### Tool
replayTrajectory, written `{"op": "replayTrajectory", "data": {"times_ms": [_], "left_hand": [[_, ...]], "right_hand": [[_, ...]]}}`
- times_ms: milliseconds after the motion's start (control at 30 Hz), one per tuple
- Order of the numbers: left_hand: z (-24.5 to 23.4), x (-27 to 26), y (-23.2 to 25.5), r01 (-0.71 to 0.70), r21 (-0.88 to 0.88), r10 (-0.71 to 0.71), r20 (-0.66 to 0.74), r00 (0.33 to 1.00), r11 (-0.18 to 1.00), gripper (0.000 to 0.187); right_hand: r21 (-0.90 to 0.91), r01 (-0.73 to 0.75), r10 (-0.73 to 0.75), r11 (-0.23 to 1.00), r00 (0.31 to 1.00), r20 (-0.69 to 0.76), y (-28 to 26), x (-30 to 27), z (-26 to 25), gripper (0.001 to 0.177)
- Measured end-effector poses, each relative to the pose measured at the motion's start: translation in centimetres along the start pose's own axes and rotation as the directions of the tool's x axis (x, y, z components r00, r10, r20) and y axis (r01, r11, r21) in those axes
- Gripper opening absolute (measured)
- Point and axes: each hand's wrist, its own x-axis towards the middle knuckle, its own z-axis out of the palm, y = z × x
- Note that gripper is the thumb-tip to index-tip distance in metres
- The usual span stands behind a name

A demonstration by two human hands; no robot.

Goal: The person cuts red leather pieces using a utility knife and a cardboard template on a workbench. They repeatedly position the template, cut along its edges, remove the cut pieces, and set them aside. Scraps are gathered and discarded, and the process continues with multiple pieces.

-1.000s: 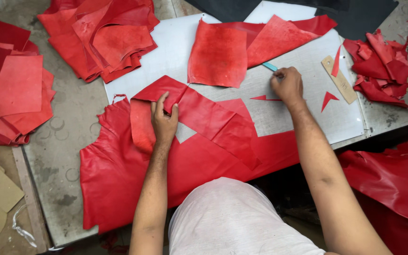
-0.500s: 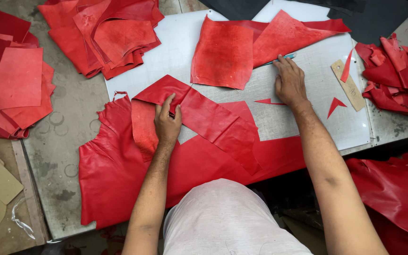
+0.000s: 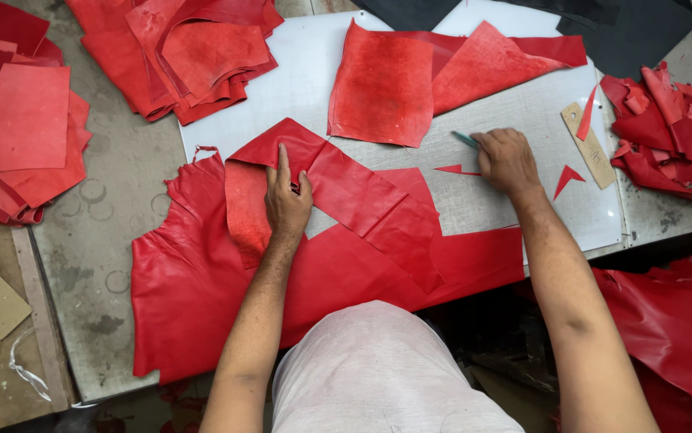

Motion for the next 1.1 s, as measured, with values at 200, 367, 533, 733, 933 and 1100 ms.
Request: {"op": "replayTrajectory", "data": {"times_ms": [200,367,533,733,933,1100], "left_hand": [[-0.5,-0.1,0.7,0.295,0.051,-0.299,0.227,0.927,0.954,0.074],[-0.1,-0.2,0.5,0.112,0.014,-0.113,0.074,0.991,0.994,0.075],[-0.1,0.1,0.5,-0.015,0.027,0.016,-0.037,0.999,1.000,0.079],[-0.6,0.3,1.0,0.090,-0.025,-0.089,0.043,0.995,0.996,0.079],[-0.2,0.4,0.6,0.007,-0.079,-0.010,-0.036,0.999,0.997,0.079],[-1.2,-0.5,0.0,-0.197,0.110,0.218,-0.243,0.945,0.974,0.080]], "right_hand": [[0.482,-0.078,0.110,0.873,0.993,-0.040,-6.8,-1.4,1.7,0.029],[0.668,-0.027,-0.083,0.743,0.988,0.132,-15.6,2.0,5.2,0.035],[0.440,0.135,-0.152,0.888,0.988,0.002,-19.0,6.6,5.9,0.037],[0.236,0.125,-0.141,0.964,0.988,0.054,-19.9,7.0,6.4,0.032],[0.232,0.154,-0.166,0.960,0.986,0.031,-18.2,5.6,5.7,0.034],[0.646,-0.133,0.097,0.752,0.991,0.091,-16.6,2.7,2.9,0.038]]}}
